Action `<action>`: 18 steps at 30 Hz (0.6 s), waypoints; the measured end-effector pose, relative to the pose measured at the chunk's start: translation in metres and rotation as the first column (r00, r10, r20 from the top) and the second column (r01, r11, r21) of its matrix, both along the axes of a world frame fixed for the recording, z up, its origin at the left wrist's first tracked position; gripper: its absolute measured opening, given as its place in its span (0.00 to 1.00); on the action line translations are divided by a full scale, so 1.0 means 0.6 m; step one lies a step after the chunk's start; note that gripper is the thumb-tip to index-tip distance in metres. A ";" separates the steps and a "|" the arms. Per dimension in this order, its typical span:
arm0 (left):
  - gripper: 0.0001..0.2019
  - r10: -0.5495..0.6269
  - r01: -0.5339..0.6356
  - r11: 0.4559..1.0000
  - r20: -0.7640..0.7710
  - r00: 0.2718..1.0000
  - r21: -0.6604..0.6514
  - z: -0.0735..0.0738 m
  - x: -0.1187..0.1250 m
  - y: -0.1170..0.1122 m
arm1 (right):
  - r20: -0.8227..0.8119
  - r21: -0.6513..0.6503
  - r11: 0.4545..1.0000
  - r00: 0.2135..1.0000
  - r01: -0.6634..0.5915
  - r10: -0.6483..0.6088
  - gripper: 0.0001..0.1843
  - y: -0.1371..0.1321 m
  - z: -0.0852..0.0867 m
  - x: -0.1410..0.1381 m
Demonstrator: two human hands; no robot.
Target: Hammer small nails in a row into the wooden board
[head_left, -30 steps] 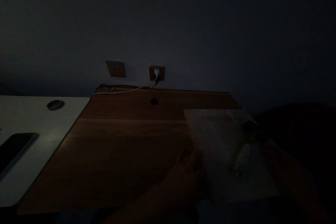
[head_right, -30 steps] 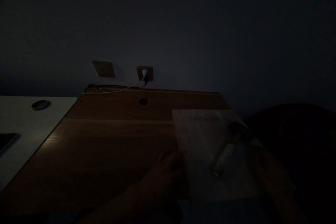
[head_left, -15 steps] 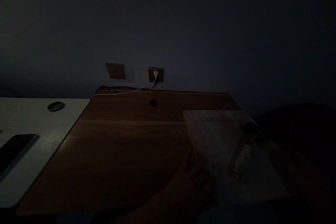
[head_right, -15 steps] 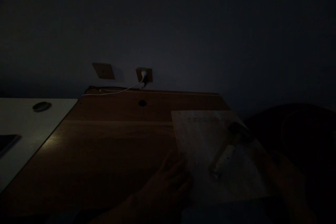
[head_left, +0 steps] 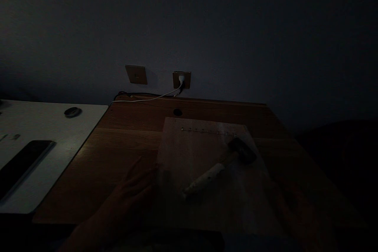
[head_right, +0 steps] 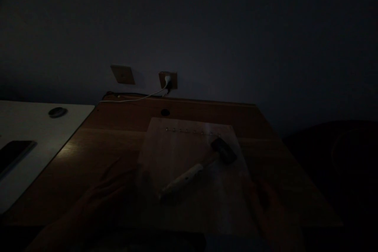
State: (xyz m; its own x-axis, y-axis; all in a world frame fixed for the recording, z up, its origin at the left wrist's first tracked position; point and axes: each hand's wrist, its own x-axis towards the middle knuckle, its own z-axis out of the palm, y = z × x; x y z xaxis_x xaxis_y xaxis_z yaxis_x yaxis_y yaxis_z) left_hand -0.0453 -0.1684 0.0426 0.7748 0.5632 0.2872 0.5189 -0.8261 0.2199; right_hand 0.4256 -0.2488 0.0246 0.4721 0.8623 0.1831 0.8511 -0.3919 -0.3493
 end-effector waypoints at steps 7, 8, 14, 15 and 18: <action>0.19 0.049 -0.046 0.994 -0.028 0.998 0.103 -0.018 -0.153 -0.015 | -0.428 -0.135 0.990 0.903 -0.037 -0.024 0.35 0.048 0.011 -0.075; 0.19 0.068 -0.066 0.994 -0.016 0.998 0.091 -0.019 -0.161 -0.018 | -0.457 -0.119 0.992 0.889 -0.049 -0.011 0.35 0.061 0.015 -0.083; 0.19 0.181 -0.180 0.983 0.059 0.982 -0.024 0.002 -0.160 -0.002 | -0.285 0.087 0.941 0.897 -0.328 0.339 0.32 0.139 0.041 -0.144; 0.18 0.211 -0.209 0.977 0.052 0.976 -0.047 0.010 -0.152 0.010 | -0.228 0.111 0.901 0.872 -0.420 0.434 0.31 0.150 0.044 -0.154; 0.15 0.329 -0.322 0.942 0.062 0.942 -0.099 0.034 -0.114 0.060 | -0.177 0.125 0.811 0.792 -0.572 0.585 0.28 0.178 0.047 -0.183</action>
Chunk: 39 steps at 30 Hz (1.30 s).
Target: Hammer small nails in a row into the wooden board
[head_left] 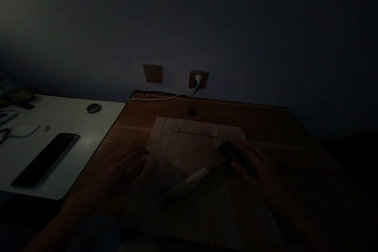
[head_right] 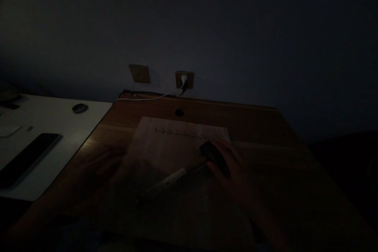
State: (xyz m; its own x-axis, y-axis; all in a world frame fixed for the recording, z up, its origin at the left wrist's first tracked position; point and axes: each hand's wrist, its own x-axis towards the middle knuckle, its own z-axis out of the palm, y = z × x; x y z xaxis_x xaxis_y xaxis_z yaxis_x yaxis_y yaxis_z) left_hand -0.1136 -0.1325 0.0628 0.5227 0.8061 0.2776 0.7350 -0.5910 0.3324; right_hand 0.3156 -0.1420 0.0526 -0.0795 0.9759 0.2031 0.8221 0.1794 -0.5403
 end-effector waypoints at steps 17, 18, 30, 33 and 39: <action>0.11 -0.156 0.160 0.985 0.077 0.985 -0.061 -0.056 0.123 0.232 | -0.143 -0.268 0.947 0.964 0.179 -0.223 0.33 0.019 0.000 0.009; 0.10 -0.159 0.165 0.984 0.088 0.983 -0.072 -0.054 0.124 0.234 | -0.120 -0.255 0.951 0.970 0.174 -0.210 0.32 0.025 0.004 0.012; 0.07 0.657 0.340 0.519 0.620 0.428 -0.784 -0.033 0.167 0.239 | 0.216 -0.264 0.963 0.976 0.050 0.008 0.14 0.188 0.021 0.005; 0.08 0.737 0.439 0.404 0.570 0.364 -0.803 -0.026 0.170 0.236 | 0.161 -0.280 0.960 0.987 0.029 0.017 0.13 0.194 0.018 0.002; 0.11 0.408 0.117 0.700 0.530 0.743 -0.704 -0.028 0.165 0.240 | -0.207 -0.295 0.955 0.974 0.026 -0.090 0.11 0.172 0.062 0.009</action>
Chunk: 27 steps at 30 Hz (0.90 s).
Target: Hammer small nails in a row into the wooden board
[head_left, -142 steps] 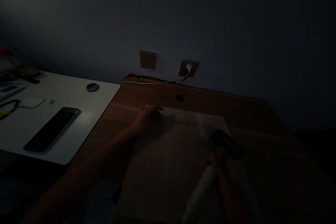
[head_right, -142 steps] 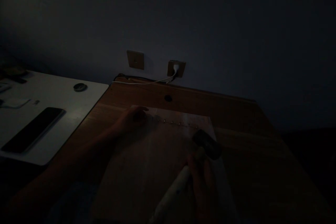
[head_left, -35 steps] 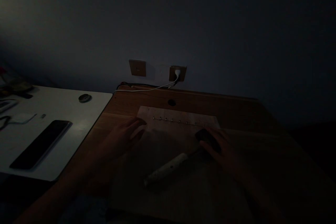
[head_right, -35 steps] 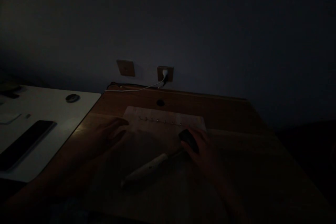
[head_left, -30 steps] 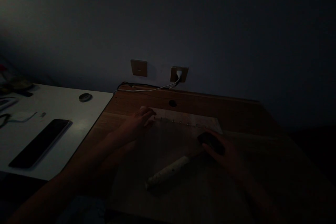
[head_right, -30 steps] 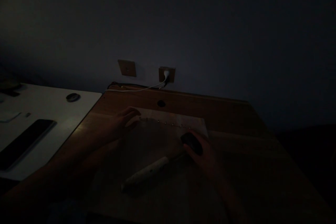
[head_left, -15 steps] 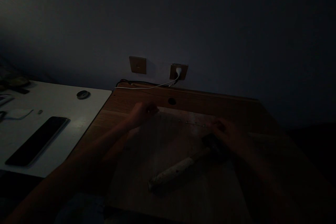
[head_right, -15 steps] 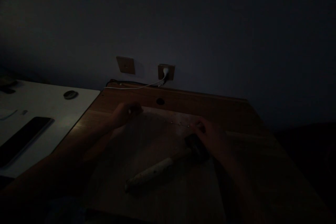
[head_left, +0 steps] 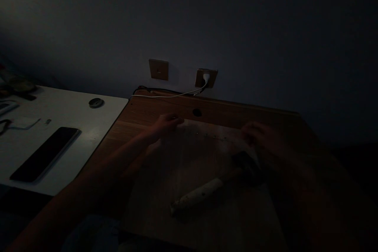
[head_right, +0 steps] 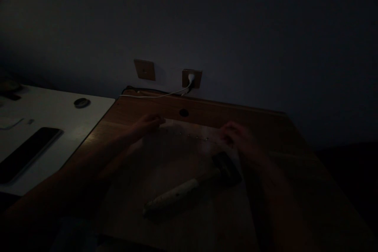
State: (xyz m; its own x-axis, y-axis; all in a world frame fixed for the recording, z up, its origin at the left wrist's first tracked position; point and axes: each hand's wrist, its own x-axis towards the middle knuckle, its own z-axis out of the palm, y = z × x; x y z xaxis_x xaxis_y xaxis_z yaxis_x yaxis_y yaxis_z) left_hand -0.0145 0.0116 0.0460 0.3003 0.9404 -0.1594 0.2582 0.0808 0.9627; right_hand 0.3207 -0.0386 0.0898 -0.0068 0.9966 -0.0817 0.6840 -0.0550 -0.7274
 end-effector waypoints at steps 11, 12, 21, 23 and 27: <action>0.08 -0.056 0.646 0.647 -0.820 0.570 0.405 -0.002 0.012 -0.003 | 0.011 -0.039 0.999 1.000 0.003 -0.002 0.17 0.012 -0.034 -0.027; 0.08 -0.047 0.659 0.639 -0.835 0.549 0.397 0.003 0.014 -0.001 | 0.086 -0.031 0.999 0.996 -0.017 0.020 0.16 0.015 -0.041 -0.031; 0.14 -0.180 0.379 0.849 -0.474 0.862 0.367 -0.002 0.007 0.006 | 0.528 -0.077 0.962 0.808 -0.262 0.262 0.11 0.015 -0.043 -0.058; 0.16 -0.137 0.159 0.966 -0.117 0.984 0.204 -0.008 0.004 0.001 | 0.533 -0.083 0.956 0.798 -0.283 0.282 0.10 0.018 -0.043 -0.057; 0.11 0.114 -0.020 0.961 0.330 0.937 -0.274 -0.007 0.005 -0.003 | 0.440 -0.078 0.950 0.845 -0.301 0.304 0.08 0.027 -0.033 -0.052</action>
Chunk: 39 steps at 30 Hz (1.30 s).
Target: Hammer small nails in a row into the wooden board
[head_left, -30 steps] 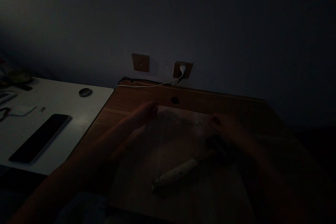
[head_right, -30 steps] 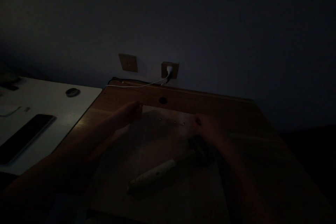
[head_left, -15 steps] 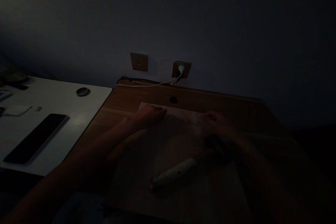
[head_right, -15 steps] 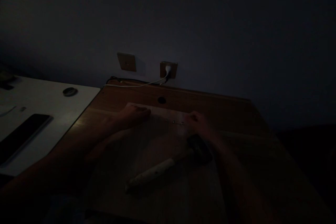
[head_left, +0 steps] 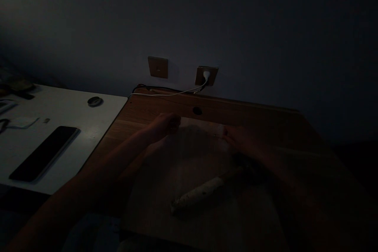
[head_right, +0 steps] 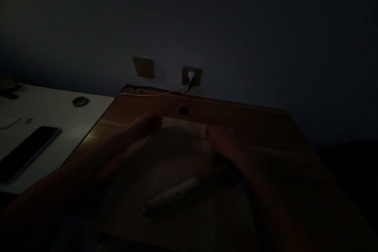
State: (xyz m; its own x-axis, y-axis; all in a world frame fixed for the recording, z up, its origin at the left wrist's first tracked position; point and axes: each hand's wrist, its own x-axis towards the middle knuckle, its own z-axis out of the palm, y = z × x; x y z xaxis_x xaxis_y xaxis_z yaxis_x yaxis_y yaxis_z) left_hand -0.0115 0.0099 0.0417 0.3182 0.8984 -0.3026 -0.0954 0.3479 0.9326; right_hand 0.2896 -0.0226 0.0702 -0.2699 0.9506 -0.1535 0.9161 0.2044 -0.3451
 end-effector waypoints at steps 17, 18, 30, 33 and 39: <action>0.10 0.195 0.815 0.435 -0.924 0.330 0.383 0.004 0.036 -0.002 | -0.380 -0.136 0.981 0.907 0.141 -0.183 0.18 -0.003 0.011 -0.026; 0.10 0.199 0.831 0.402 -0.923 0.331 0.384 0.003 0.036 0.001 | -0.314 -0.099 0.986 0.936 0.134 -0.159 0.16 -0.001 0.004 -0.028; 0.14 0.003 0.611 0.605 -0.769 0.639 0.510 0.028 0.063 0.026 | -0.160 0.014 1.000 0.987 0.011 -0.008 0.02 -0.007 -0.007 -0.046; 0.16 -0.071 0.253 0.875 -0.408 0.910 0.413 0.033 0.067 0.025 | -0.369 -0.039 0.997 0.926 0.065 -0.075 0.07 -0.006 0.007 -0.042; 0.15 -0.089 0.144 0.976 -0.296 0.951 0.167 0.023 0.056 0.024 | -0.604 -0.203 0.977 0.777 0.062 -0.175 0.17 -0.005 0.026 -0.035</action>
State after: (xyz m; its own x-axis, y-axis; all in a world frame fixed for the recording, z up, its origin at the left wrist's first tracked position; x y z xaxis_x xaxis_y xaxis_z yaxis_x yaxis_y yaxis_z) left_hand 0.0223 0.0245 0.0553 0.3487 0.9088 -0.2293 0.2149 0.1606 0.9633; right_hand 0.2686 -0.0253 0.0859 -0.2467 0.9577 -0.1482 0.5087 -0.0022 -0.8610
